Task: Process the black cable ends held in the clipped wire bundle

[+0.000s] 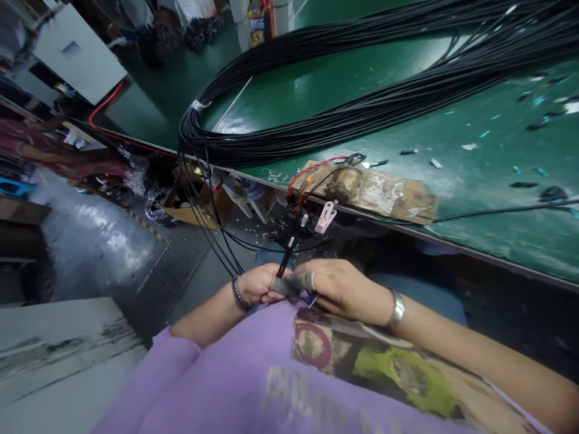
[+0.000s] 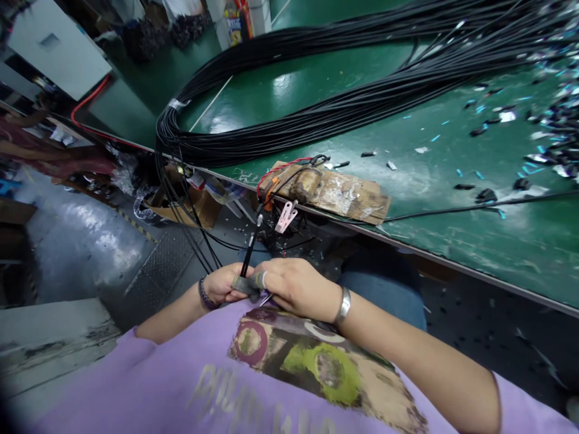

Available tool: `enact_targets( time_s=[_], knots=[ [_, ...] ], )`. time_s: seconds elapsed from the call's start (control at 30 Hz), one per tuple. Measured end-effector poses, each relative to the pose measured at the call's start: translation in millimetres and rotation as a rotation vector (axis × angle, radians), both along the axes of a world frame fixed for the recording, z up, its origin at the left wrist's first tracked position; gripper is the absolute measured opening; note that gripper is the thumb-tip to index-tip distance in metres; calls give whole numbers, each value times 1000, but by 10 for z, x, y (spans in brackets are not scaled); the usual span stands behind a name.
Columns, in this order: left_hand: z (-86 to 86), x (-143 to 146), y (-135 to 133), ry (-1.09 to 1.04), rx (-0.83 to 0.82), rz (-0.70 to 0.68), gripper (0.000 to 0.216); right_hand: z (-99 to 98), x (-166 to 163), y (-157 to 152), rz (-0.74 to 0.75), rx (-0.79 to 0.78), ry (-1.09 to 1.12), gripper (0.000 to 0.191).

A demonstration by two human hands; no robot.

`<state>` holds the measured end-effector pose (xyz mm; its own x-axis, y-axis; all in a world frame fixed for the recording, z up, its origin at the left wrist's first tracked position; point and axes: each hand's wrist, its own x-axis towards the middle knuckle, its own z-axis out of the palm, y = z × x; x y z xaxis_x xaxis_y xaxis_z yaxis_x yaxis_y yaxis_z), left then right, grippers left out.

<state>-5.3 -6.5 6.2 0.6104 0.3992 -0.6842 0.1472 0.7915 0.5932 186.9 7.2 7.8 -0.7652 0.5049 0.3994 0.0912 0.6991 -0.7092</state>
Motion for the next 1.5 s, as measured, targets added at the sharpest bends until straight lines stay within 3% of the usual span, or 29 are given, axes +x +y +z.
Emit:
enact_targets(
  time_s=[0.1,0.23,0.3,0.37,0.57,0.7,0.8,0.93,1.07,1.17,1.23,1.33,1.5],
  knots=[
    [40,33,4,99,210,-21,35,-2,13,17,-115,74,-25,21],
    [42,67,1,217,616,225,31,-18,57,51,-438,-294,29,13],
    [18,64,-17,269,759,286,30,-2,81,54,-490,-451,66,12],
    [-8,56,-39,319,821,268,29,24,91,44,-474,-481,57,14],
    [-10,77,-59,363,814,195,24,48,55,1,-415,-169,-75,25],
    [27,128,-38,299,796,268,26,19,58,-9,-333,206,-151,28],
    [31,176,-33,261,671,366,30,-25,74,-5,-310,435,-184,29],
    [-9,233,-44,201,397,465,35,-93,102,2,-317,452,-181,30],
    [-32,247,-45,92,304,530,41,-110,126,-12,-405,235,-64,25],
    [-22,232,-43,90,384,538,42,-88,132,-21,-613,-125,41,14],
    [-18,228,-43,100,417,534,44,-72,122,-17,-660,-397,85,15],
    [-21,237,-45,111,411,501,48,-53,83,-2,-572,-714,154,29],
    [5,207,-29,61,338,423,50,-9,31,30,-456,-937,202,34]
  ],
)
